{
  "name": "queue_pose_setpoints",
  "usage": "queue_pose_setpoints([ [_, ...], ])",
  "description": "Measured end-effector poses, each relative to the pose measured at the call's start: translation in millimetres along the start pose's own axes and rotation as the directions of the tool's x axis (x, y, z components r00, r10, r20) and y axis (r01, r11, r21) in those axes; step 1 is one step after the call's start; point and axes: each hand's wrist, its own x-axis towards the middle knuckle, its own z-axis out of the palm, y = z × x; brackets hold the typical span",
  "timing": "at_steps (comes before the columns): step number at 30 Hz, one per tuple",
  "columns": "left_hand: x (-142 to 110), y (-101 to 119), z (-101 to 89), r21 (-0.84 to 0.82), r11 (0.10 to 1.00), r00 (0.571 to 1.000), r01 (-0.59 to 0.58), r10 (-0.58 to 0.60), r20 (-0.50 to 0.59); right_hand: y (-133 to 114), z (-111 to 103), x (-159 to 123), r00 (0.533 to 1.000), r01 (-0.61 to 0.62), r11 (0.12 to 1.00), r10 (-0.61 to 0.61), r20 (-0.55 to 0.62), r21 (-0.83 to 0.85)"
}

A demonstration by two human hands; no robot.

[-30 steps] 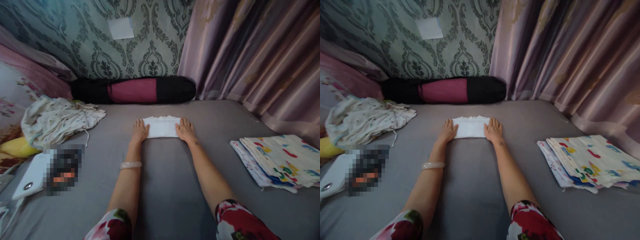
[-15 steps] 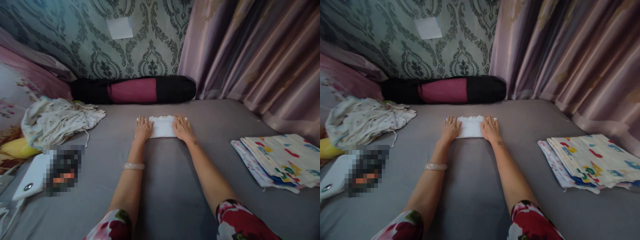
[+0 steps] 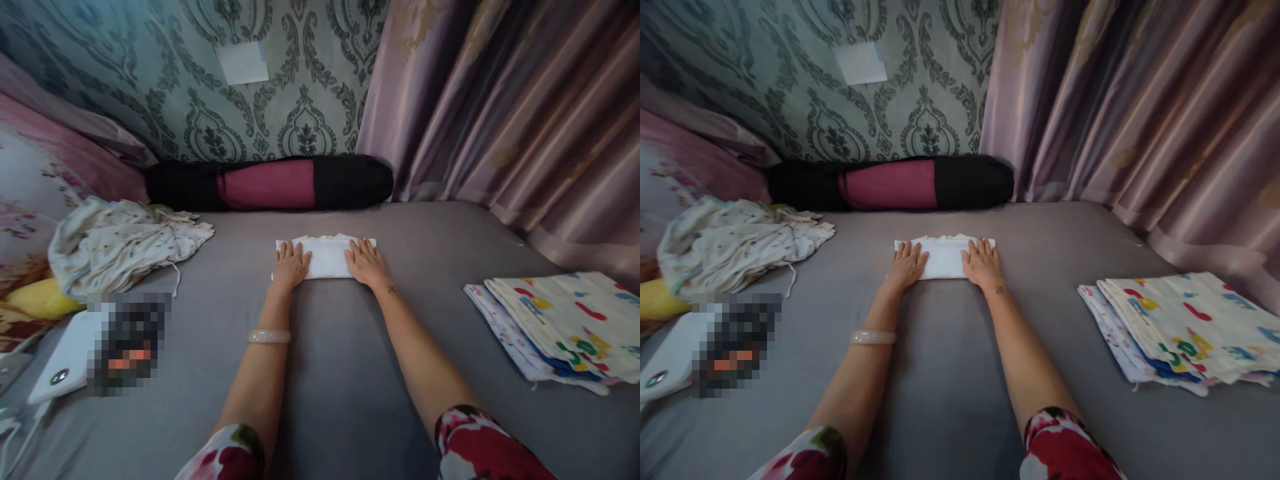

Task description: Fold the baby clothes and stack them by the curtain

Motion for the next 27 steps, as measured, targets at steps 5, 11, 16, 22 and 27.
queue_pose_setpoints([
  [5, -3, 8, -6.5, 0.022, 1.000, 0.999, -0.004, 0.005, -0.048, -9, -7, -3, 0.998, 0.016, 1.000, -0.015, -0.057, 0.015],
  [11, -9, 28, -0.6, 0.041, 0.994, 0.990, -0.105, 0.108, -0.088, -22, -4, -6, 0.996, 0.072, 0.997, -0.070, -0.060, 0.031],
  [16, -12, 31, 8.3, 0.003, 0.995, 0.994, -0.100, 0.100, -0.048, -23, 3, -6, 0.997, 0.065, 0.998, -0.064, -0.046, 0.021],
  [22, -11, 29, 6.5, -0.013, 0.995, 0.994, -0.097, 0.096, -0.046, -23, 1, -5, 0.998, 0.054, 0.998, -0.053, -0.028, 0.035],
  [27, -11, 35, 4.2, -0.018, 0.995, 0.991, -0.100, 0.098, -0.089, -30, -4, -7, 0.994, 0.077, 0.996, -0.073, -0.077, 0.054],
])
